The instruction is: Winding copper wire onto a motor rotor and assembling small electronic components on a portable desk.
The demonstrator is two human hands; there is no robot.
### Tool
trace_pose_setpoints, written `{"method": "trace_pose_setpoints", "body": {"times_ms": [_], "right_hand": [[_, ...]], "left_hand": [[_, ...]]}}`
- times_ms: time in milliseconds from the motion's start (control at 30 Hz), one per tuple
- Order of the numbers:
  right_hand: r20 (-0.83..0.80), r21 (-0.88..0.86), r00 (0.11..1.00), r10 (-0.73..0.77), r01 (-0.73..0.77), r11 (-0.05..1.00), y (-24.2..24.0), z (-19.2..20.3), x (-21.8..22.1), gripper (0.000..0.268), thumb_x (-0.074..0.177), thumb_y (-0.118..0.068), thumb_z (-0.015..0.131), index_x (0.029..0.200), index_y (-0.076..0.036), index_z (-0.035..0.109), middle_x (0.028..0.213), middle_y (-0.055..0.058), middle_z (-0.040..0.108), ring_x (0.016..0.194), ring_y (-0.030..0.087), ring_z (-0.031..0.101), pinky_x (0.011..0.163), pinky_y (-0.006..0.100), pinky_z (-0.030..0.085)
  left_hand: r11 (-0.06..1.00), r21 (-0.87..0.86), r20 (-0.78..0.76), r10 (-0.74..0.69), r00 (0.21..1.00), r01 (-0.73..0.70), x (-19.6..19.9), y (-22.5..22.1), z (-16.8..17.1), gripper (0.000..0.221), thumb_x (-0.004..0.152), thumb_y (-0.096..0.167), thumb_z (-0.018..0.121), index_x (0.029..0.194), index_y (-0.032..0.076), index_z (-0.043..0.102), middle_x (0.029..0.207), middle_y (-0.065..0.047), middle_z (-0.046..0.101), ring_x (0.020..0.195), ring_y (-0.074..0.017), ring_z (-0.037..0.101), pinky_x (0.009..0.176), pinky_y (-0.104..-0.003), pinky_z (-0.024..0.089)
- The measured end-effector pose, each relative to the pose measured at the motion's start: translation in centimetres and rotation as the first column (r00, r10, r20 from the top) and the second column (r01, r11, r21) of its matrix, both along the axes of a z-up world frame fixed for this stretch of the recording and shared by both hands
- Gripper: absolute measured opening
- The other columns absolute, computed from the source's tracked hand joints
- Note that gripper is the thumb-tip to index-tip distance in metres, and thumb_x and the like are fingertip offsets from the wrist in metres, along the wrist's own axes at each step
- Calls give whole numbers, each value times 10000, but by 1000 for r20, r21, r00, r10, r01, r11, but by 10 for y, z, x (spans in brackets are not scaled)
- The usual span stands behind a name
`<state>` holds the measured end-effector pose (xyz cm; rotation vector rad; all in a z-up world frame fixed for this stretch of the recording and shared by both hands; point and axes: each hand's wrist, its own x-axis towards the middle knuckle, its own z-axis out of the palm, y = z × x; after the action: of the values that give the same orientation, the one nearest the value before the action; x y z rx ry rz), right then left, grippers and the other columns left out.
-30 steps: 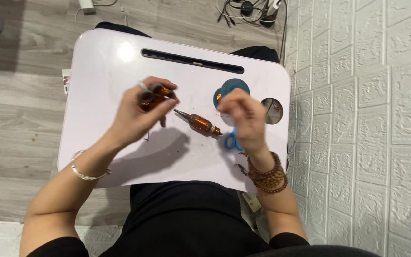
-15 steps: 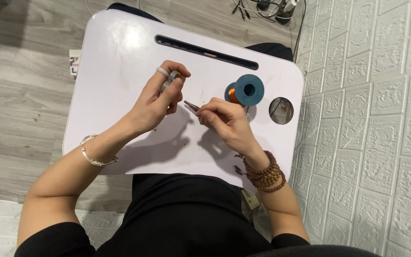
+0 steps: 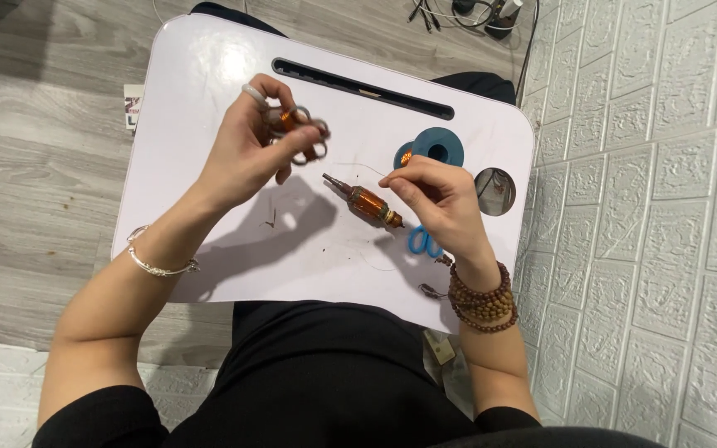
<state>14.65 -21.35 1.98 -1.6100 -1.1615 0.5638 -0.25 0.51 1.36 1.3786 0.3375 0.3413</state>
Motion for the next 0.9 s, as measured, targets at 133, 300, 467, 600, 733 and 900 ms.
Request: {"method": "trace_pose_setpoints", "body": {"times_ms": [133, 300, 467, 600, 733, 900], "right_hand": [[-45, -15, 999, -26, 26, 1000, -2, 3, 0, 133, 998, -59, 610, 956, -7, 724, 770, 48, 585, 623, 102, 459, 563, 218, 352], [-33, -29, 999, 3, -4, 1000, 0, 1, 1, 153, 1006, -78, 593, 979, 0, 722, 813, 58, 628, 623, 100, 463, 569, 226, 360], [-25, -17, 999, -40, 39, 999, 0, -4, 4, 138, 1004, -37, 592, 989, 0, 724, 800, 53, 605, 618, 92, 444, 553, 211, 338], [-4, -25, 997, -83, 83, 996, -1, -2, 6, 145, 1006, -36, 585, 989, -5, 726, 782, 50, 590, 647, 99, 453, 582, 210, 350], [3, -8, 997, -83, 83, 997, -3, 0, 10, 138, 1006, -30, 589, 1010, 9, 721, 732, 34, 534, 607, 83, 394, 537, 203, 295], [-78, 83, 986, -150, 156, 984, -7, -4, 25, 118, 959, 30, 621, 937, 55, 735, 596, 66, 525, 498, 60, 403, 460, 167, 334]], "left_hand": [[1000, 11, 16, 23, 1000, -23, 1, -8, -2, 295, 929, 99, 715, 1015, 122, 434, 834, -45, 577, 707, -120, 617, 594, -230, 580], [968, -247, -77, -58, 995, 37, 6, -8, -6, 187, 972, 155, 619, 1036, 91, 455, 872, -69, 519, 824, -311, 793, 512, -296, 628], [921, -378, 84, -71, 994, 98, 2, -1, -11, 196, 981, 176, 610, 1099, 128, 461, 966, -86, 603, 825, -224, 676, 625, -271, 493], [858, -472, 133, -161, 978, 205, 1, 9, -14, 233, 992, 258, 516, 1195, 143, 503, 1263, -147, 618, 869, -130, 545, 719, -241, 444], [853, -468, 103, -208, 973, 232, 2, 11, -13, 378, 955, 367, 503, 1237, 117, 488, 882, -37, 507, 750, -92, 447, 662, -273, 383], [907, -261, 214, -280, 936, 331, -4, 14, -27, 536, 937, 232, 484, 1381, -51, 384, 937, 18, 305, 841, -84, 394, 739, -262, 470]]}}
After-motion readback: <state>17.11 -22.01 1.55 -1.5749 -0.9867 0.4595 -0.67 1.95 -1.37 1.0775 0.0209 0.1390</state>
